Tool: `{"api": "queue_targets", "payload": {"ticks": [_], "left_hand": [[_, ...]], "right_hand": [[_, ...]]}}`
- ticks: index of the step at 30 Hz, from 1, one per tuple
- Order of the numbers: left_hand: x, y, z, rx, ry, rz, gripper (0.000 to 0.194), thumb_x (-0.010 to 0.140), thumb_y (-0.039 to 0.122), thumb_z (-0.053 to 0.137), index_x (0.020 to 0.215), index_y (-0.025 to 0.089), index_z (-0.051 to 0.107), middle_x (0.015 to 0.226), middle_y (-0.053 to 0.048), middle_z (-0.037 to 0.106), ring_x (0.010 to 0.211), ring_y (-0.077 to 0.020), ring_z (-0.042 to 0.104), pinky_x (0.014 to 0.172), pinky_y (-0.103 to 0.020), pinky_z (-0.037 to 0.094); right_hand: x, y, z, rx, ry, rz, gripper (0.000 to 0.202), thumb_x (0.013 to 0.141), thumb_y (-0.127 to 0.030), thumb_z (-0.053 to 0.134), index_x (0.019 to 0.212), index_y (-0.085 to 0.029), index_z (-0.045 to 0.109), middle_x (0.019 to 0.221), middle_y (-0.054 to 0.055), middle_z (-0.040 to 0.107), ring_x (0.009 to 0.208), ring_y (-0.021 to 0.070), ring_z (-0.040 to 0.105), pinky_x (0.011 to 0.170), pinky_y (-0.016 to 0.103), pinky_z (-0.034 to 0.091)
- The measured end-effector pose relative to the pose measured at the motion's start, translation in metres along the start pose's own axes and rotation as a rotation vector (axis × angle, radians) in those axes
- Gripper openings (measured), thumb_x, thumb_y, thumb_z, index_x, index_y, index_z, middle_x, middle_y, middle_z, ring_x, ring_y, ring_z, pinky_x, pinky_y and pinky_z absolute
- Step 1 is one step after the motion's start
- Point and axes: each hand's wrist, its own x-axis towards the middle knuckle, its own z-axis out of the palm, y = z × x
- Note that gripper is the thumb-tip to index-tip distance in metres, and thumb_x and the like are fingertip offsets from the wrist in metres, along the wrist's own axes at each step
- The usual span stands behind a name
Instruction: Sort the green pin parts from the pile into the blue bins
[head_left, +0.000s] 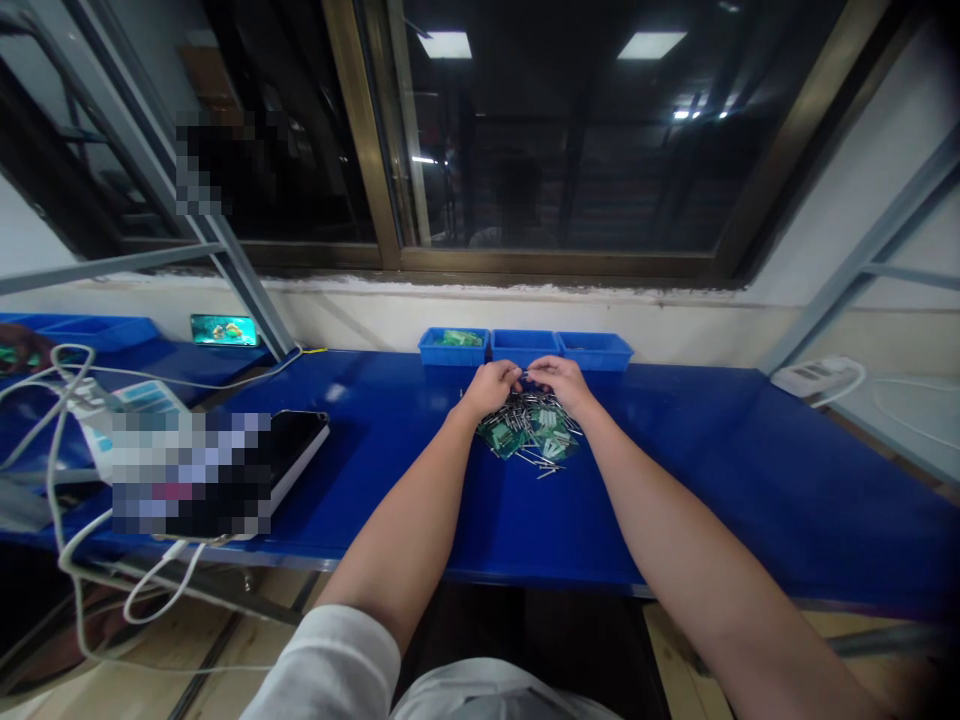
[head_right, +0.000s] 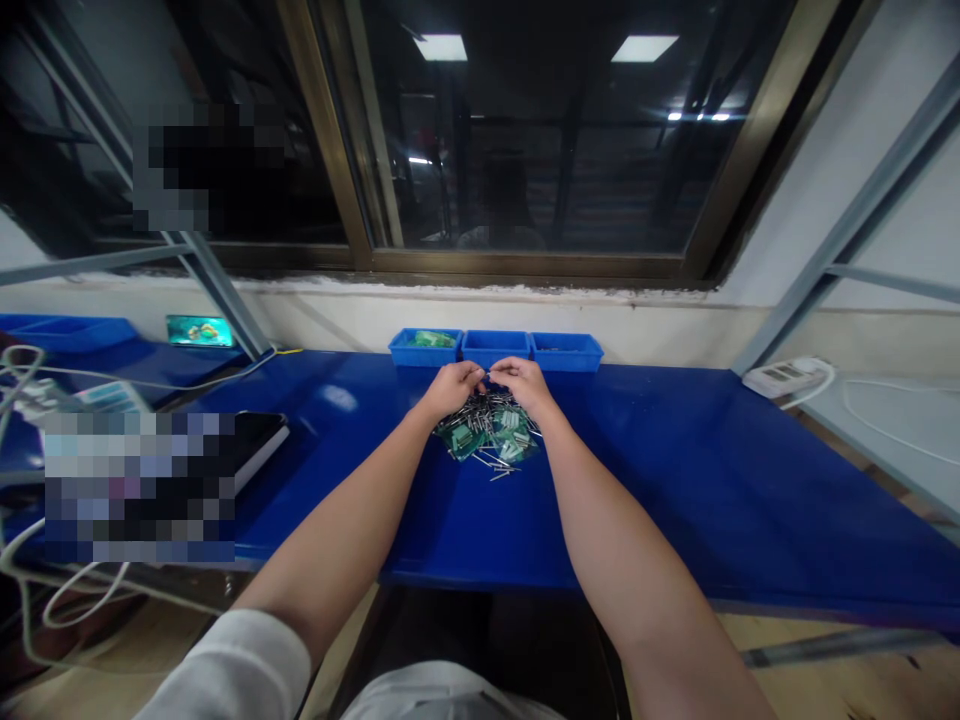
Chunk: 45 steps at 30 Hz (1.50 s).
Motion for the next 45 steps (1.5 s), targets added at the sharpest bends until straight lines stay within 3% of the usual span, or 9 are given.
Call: {"api": "queue_targets", "payload": {"ticks": [5,13,19,23,26,29,36,42,45], "left_hand": [[-0.001,0.004,-0.002,0.01,-0.01,-0.019,0.034,0.086,0.038,0.041,0.076,0.016,0.064,0.076,-0.003,0.07,0.066,-0.0127,0.059,0.07,-0.023,0.043],[0.0,0.006,-0.009,0.184,0.164,-0.178,0.05,0.085,0.052,0.037,0.058,0.016,0.059,0.059,-0.004,0.062,0.061,-0.0151,0.055,0.06,-0.025,0.035],[0.003,0.0,-0.011,0.29,0.242,-0.271,0.047,0.085,0.047,0.037,0.052,0.018,0.054,0.051,-0.004,0.054,0.058,-0.0163,0.052,0.056,-0.026,0.029],[0.003,-0.003,-0.01,0.318,0.223,-0.282,0.044,0.084,0.044,0.038,0.052,0.018,0.055,0.054,-0.005,0.056,0.061,-0.0177,0.054,0.058,-0.027,0.031],[0.004,-0.005,-0.008,0.338,0.203,-0.281,0.042,0.083,0.044,0.039,0.055,0.019,0.057,0.058,-0.006,0.06,0.064,-0.019,0.056,0.06,-0.027,0.034],[0.004,-0.007,-0.008,0.341,0.152,-0.318,0.037,0.081,0.045,0.043,0.063,0.019,0.061,0.065,-0.007,0.063,0.07,-0.0204,0.058,0.062,-0.028,0.036],[-0.002,-0.008,-0.001,0.454,0.039,-0.207,0.033,0.075,0.047,0.052,0.086,0.021,0.068,0.099,-0.01,0.063,0.096,-0.0254,0.054,0.081,-0.035,0.04],[-0.006,-0.009,0.005,0.5,-0.035,-0.132,0.029,0.077,0.041,0.052,0.09,0.022,0.069,0.099,-0.01,0.061,0.098,-0.027,0.052,0.085,-0.04,0.039],[-0.005,-0.01,0.006,0.512,-0.052,-0.132,0.026,0.077,0.038,0.051,0.086,0.022,0.069,0.096,-0.01,0.061,0.097,-0.027,0.052,0.082,-0.04,0.04]], "right_hand": [[0.0,-0.001,-0.001,0.031,0.036,0.006,0.021,0.06,-0.035,0.065,0.07,-0.016,0.065,0.06,0.002,0.064,0.053,0.0127,0.051,0.049,0.024,0.034],[0.008,0.003,-0.017,-0.101,0.316,-0.089,0.017,0.063,-0.033,0.06,0.064,-0.017,0.063,0.058,0.001,0.062,0.059,0.0154,0.056,0.061,0.028,0.043],[0.014,0.012,-0.029,-0.308,0.36,-0.138,0.028,0.062,-0.03,0.06,0.086,-0.016,0.066,0.084,0.006,0.068,0.083,0.0215,0.06,0.08,0.036,0.044],[0.016,0.013,-0.034,-0.535,0.37,-0.066,0.056,0.063,-0.028,0.06,0.118,-0.019,0.056,0.111,0.008,0.063,0.111,0.0277,0.048,0.095,0.046,0.035],[0.015,0.012,-0.034,-0.665,0.318,0.059,0.077,0.063,-0.028,0.062,0.135,-0.023,0.037,0.13,0.008,0.05,0.123,0.0326,0.034,0.098,0.052,0.029],[0.013,0.011,-0.034,-0.731,0.263,0.068,0.081,0.064,-0.027,0.061,0.139,-0.023,0.031,0.135,0.008,0.044,0.124,0.034,0.031,0.098,0.05,0.029],[0.009,0.012,-0.026,-0.778,0.285,-0.152,0.048,0.067,-0.021,0.056,0.114,-0.017,0.058,0.113,0.01,0.059,0.109,0.0286,0.046,0.095,0.044,0.034],[-0.003,0.008,-0.004,-0.902,-0.092,-0.118,0.037,0.07,-0.039,0.062,0.103,-0.021,0.065,0.106,0.01,0.06,0.104,0.0286,0.048,0.09,0.041,0.036],[-0.005,0.01,0.004,-0.952,-0.183,-0.098,0.032,0.072,-0.039,0.061,0.098,-0.023,0.068,0.104,0.01,0.061,0.103,0.0278,0.049,0.088,0.039,0.037]]}}
